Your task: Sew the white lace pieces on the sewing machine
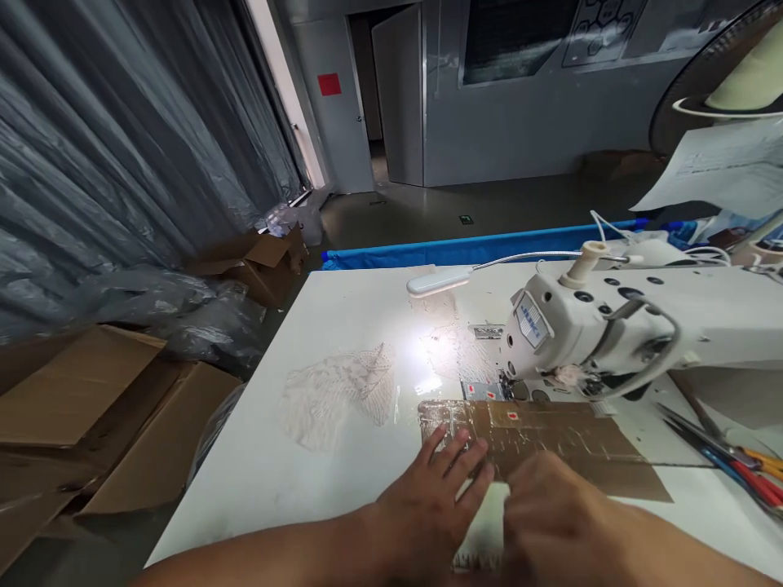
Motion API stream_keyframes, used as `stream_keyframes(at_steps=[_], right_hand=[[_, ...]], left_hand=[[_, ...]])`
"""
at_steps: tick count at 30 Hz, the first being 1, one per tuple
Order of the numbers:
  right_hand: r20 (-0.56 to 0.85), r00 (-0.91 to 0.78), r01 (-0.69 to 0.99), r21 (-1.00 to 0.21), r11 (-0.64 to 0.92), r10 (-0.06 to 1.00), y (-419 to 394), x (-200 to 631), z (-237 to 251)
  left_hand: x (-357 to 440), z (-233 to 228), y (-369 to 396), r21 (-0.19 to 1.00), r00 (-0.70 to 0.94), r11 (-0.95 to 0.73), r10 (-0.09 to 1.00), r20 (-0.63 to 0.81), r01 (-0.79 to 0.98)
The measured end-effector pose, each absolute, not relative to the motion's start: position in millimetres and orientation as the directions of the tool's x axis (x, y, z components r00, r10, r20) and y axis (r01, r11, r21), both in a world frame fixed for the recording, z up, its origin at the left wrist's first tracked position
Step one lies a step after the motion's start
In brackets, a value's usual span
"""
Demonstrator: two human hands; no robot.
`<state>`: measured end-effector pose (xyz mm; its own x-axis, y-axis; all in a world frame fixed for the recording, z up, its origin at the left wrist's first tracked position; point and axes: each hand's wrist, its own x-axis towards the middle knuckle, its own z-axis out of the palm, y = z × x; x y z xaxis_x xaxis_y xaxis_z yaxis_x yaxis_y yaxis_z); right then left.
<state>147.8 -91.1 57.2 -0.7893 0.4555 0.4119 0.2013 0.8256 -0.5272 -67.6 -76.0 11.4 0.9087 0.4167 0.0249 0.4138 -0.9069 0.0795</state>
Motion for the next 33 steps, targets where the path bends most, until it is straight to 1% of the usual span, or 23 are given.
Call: stream_keyframes(at_steps=[2,4,5,7,9,10,12,14,16,17,19,20,21,22,23,24,25,26,27,28,29,31,33], right_hand=[[0.380,-0.766,0.291,-0.515,0.806,0.519,-78.2,162.8,47.7],[0.361,-0.751,0.367,-0.469,0.804,0.553,-67.1,178.9,33.2],[0.355,-0.753,0.383,-0.449,0.807,0.554,-62.4,186.5,24.8],[0.367,-0.737,0.406,-0.431,0.806,0.567,-54.9,199.6,8.8],[0.402,-0.676,0.438,-0.455,0.775,0.618,-50.6,209.6,-2.9],[0.425,-0.634,0.450,-0.476,0.755,0.646,-49.5,213.6,-6.4],[0.456,-0.572,0.472,-0.497,0.728,0.682,-48.5,220.6,-8.6],[0.462,-0.571,0.500,-0.460,0.733,0.679,-48.3,226.3,-6.7],[0.468,-0.593,0.523,-0.395,0.755,0.656,-48.0,230.2,-3.5],[0.473,-0.598,0.527,-0.375,0.762,0.647,-47.8,231.5,-2.3],[0.481,-0.600,0.527,-0.363,0.769,0.639,-47.5,233.0,-1.4],[0.477,-0.602,0.528,-0.364,0.767,0.641,-47.3,233.5,-2.0],[0.465,-0.604,0.531,-0.371,0.762,0.647,-47.2,234.0,-3.2],[0.450,-0.607,0.534,-0.380,0.756,0.655,-47.1,234.7,-4.9],[0.434,-0.610,0.536,-0.391,0.748,0.663,-47.0,235.6,-7.2],[0.416,-0.608,0.541,-0.405,0.737,0.676,-47.0,236.8,-9.7],[0.400,-0.598,0.553,-0.421,0.719,0.695,-47.1,238.2,-12.3],[0.385,-0.580,0.573,-0.435,0.695,0.718,-47.2,239.6,-14.7],[0.373,-0.553,0.597,-0.446,0.667,0.745,-47.3,241.0,-16.9],[0.368,-0.520,0.624,-0.452,0.637,0.771,-47.2,242.3,-18.6],[0.374,-0.484,0.648,-0.455,0.611,0.792,-47.0,243.2,-19.9],[0.402,-0.432,0.669,-0.457,0.586,0.807,-45.9,244.3,-21.1],[0.441,-0.404,0.665,-0.460,0.588,0.801,-44.3,244.3,-21.1]], left_hand=[[-66.8,16.2,-78.7,0.168,0.898,-0.884,0.440,-0.009,0.436],[-65.0,13.4,-80.9,0.201,0.894,-0.879,0.447,0.031,0.433],[-63.8,10.3,-81.2,0.202,0.892,-0.883,0.446,0.074,0.424],[-62.6,4.3,-78.3,0.191,0.867,-0.887,0.455,0.205,0.421],[-66.6,3.6,-68.6,0.167,0.780,-0.862,0.505,0.369,0.479],[-71.9,5.9,-60.9,0.157,0.704,-0.824,0.551,0.447,0.545],[-90.5,14.6,-41.1,0.141,0.508,-0.695,0.634,0.583,0.705],[-117.5,24.3,-20.4,0.211,0.265,-0.511,0.703,0.660,0.833],[-145.6,30.1,-5.0,0.333,-0.013,-0.301,0.724,0.690,0.894],[-156.9,31.0,-0.5,0.387,-0.115,-0.220,0.726,0.678,0.896],[-168.7,29.1,1.9,0.434,-0.215,-0.136,0.717,0.663,0.890],[-167.9,27.1,0.6,0.430,-0.215,-0.131,0.716,0.665,0.893],[-162.6,24.8,-1.6,0.408,-0.180,-0.156,0.719,0.671,0.899],[-153.2,22.6,-4.0,0.370,-0.109,-0.207,0.730,0.675,0.906],[-140.3,20.7,-6.0,0.320,0.003,-0.288,0.747,0.665,0.902],[-124.8,19.1,-6.8,0.265,0.161,-0.403,0.762,0.627,0.876],[-107.8,17.9,-5.8,0.205,0.354,-0.535,0.754,0.553,0.820],[-90.4,17.1,-2.7,0.161,0.514,-0.638,0.723,0.462,0.753],[-73.7,16.6,2.5,0.134,0.630,-0.713,0.679,0.376,0.689],[-58.5,16.2,9.7,0.119,0.711,-0.765,0.635,0.302,0.633],[-45.5,15.9,18.1,0.105,0.761,-0.795,0.603,0.238,0.597],[-27.5,15.5,34.8,0.073,0.797,-0.812,0.582,0.160,0.578],[-19.3,15.8,44.4,0.032,0.796,-0.802,0.596,0.104,0.597]])
